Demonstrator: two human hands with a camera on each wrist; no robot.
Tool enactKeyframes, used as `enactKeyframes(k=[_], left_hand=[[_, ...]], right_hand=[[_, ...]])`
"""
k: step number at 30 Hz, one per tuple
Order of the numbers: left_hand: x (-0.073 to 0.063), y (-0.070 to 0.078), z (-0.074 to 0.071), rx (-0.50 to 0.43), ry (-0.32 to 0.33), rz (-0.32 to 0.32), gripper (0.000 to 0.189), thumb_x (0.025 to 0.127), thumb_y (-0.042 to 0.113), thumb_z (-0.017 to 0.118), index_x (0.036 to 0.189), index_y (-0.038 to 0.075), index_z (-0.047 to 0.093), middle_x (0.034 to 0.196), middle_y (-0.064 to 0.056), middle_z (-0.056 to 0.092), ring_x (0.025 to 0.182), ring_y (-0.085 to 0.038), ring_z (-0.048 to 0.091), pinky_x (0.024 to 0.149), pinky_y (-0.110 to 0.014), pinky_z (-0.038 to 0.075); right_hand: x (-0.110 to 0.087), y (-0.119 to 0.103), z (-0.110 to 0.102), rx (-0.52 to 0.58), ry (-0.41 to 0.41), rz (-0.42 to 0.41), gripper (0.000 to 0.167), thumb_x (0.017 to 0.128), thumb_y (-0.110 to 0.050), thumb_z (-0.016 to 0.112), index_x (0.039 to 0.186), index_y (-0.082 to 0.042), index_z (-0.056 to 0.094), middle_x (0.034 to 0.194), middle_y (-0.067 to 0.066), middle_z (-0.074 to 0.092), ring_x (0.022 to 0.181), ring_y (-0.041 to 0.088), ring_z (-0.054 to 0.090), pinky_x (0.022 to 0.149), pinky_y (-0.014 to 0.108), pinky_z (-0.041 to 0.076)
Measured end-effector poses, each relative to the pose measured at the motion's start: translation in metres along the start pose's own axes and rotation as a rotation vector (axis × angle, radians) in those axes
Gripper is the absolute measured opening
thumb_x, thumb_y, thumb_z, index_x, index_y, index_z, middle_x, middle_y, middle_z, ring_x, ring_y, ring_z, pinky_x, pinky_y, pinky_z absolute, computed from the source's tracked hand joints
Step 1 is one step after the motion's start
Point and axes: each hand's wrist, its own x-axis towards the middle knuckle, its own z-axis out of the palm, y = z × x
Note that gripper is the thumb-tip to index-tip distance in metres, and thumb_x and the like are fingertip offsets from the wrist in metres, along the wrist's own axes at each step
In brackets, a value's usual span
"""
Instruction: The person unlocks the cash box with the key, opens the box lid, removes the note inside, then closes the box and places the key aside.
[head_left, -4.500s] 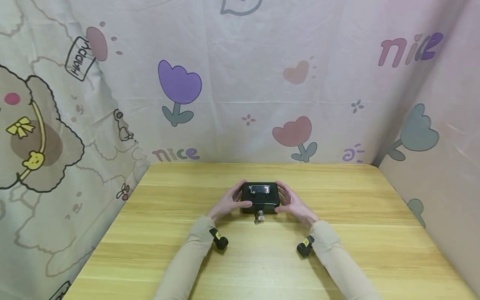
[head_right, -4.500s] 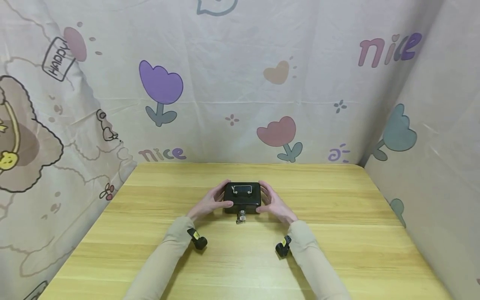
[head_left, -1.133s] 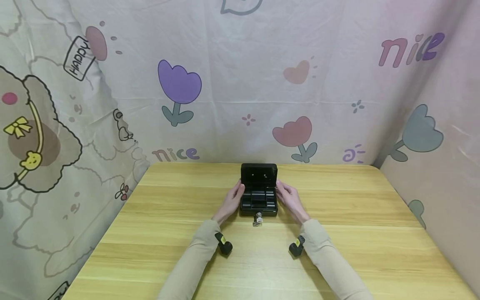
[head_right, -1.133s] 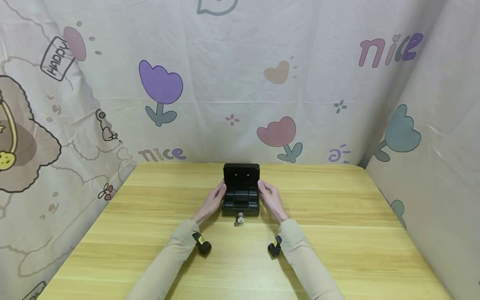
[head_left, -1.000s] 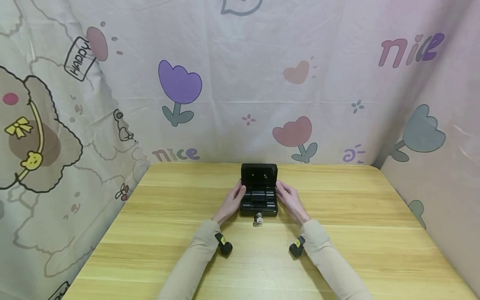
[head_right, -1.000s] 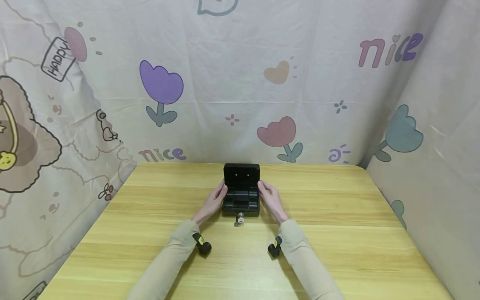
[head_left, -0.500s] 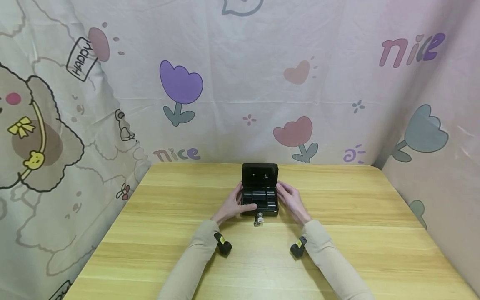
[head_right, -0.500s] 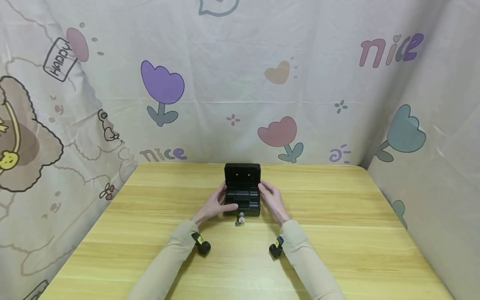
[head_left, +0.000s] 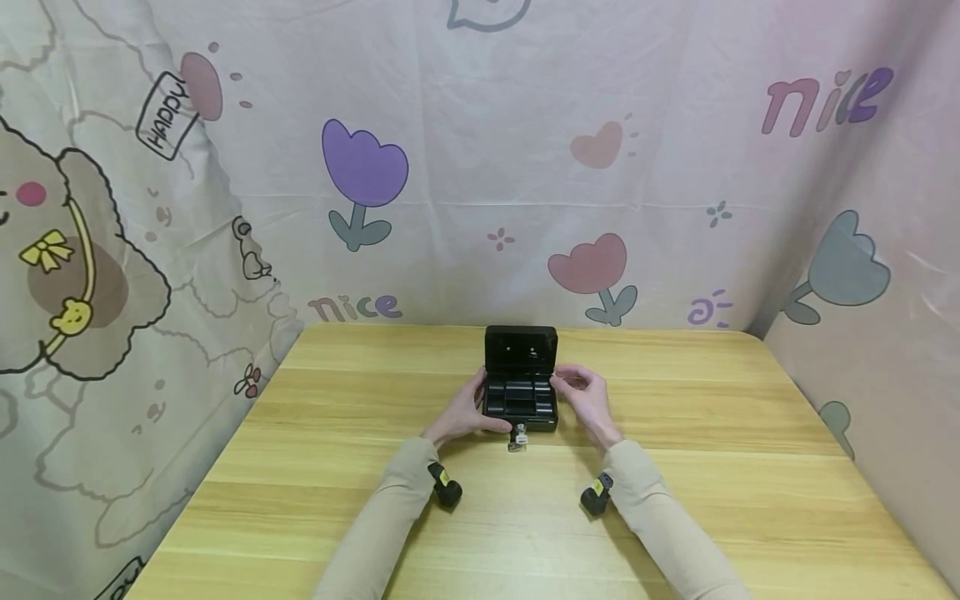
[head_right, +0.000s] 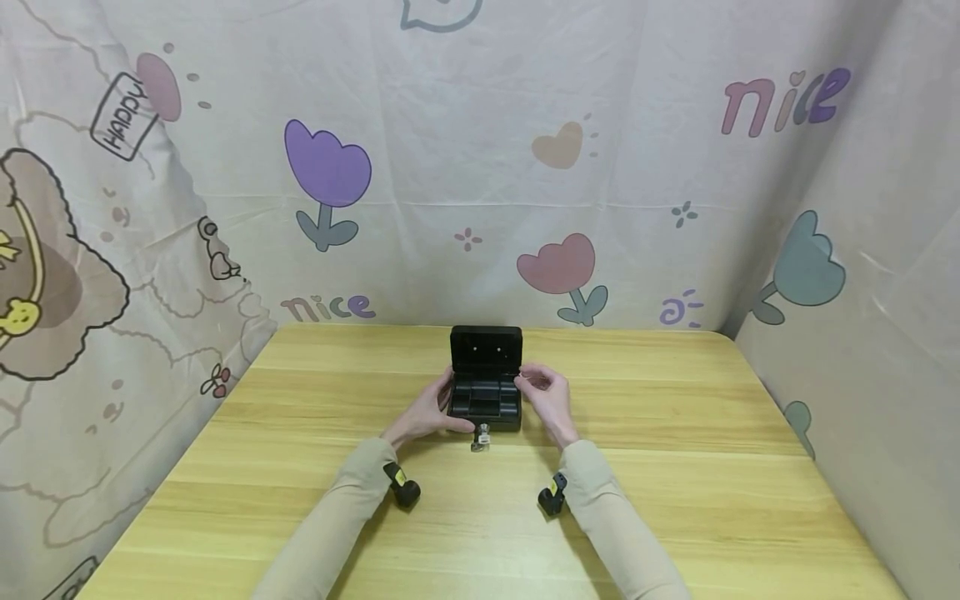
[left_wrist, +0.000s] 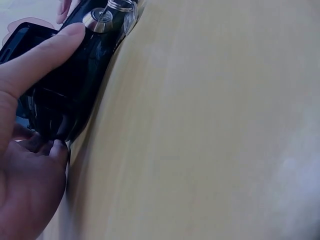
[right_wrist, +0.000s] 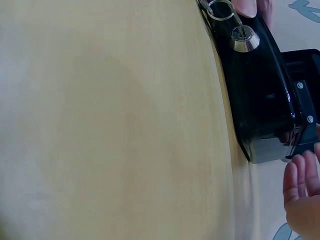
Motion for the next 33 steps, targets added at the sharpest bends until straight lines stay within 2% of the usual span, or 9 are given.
enactKeyframes(k=[3,7,10,17,25,33], left_hand=[[-0.001,0.0,-0.001,0.028,0.003,-0.012,0.123,0.07,0.009,0.09,0.16,-0.003,0.006,0.169,-0.02,0.012,0.157,-0.033,0.015,0.13,-0.044,0.016],[-0.001,0.0,-0.002,0.054,0.009,-0.036,0.123,0.071,0.011,0.091,0.159,-0.005,0.008,0.169,-0.021,0.012,0.157,-0.034,0.016,0.13,-0.044,0.017],[-0.001,0.001,-0.003,0.074,0.008,-0.03,0.122,0.07,0.012,0.091,0.158,-0.007,0.008,0.168,-0.024,0.013,0.156,-0.036,0.018,0.13,-0.047,0.018],[-0.001,0.001,-0.003,0.123,0.008,-0.04,0.121,0.071,0.015,0.091,0.157,-0.01,0.01,0.167,-0.027,0.013,0.155,-0.039,0.021,0.129,-0.048,0.02],[0.0,-0.001,-0.003,0.14,0.009,-0.026,0.119,0.072,0.014,0.091,0.158,-0.007,0.012,0.167,-0.025,0.017,0.155,-0.036,0.022,0.129,-0.046,0.022],[0.0,-0.004,-0.003,0.152,-0.001,-0.03,0.119,0.074,0.018,0.09,0.159,-0.005,0.011,0.168,-0.024,0.014,0.155,-0.036,0.021,0.128,-0.046,0.023]], right_hand=[[0.0,0.001,0.0,-0.085,-0.021,-0.07,0.03,0.087,-0.006,0.076,0.114,0.005,0.071,0.096,0.008,0.073,0.078,0.001,0.06,0.072,0.013,0.052],[0.0,-0.001,0.002,-0.159,-0.08,-0.159,0.025,0.086,-0.007,0.077,0.109,0.001,0.074,0.1,0.016,0.074,0.079,0.001,0.061,0.074,0.012,0.049],[-0.001,-0.004,0.003,-0.192,-0.134,-0.227,0.022,0.086,-0.006,0.078,0.106,0.001,0.074,0.1,0.02,0.074,0.081,0.002,0.062,0.075,0.014,0.049],[-0.001,-0.008,0.01,-0.379,-0.253,-0.399,0.014,0.086,-0.007,0.078,0.099,-0.003,0.075,0.096,0.011,0.075,0.081,0.01,0.059,0.071,0.023,0.05],[0.002,-0.011,0.018,-0.46,-0.384,-0.487,0.015,0.083,-0.005,0.08,0.097,-0.004,0.076,0.092,0.008,0.074,0.077,0.01,0.059,0.065,0.018,0.048],[0.01,-0.009,0.022,-0.54,-0.465,-0.561,0.013,0.082,-0.003,0.08,0.094,-0.005,0.076,0.09,0.005,0.074,0.081,0.012,0.062,0.076,0.022,0.053]])
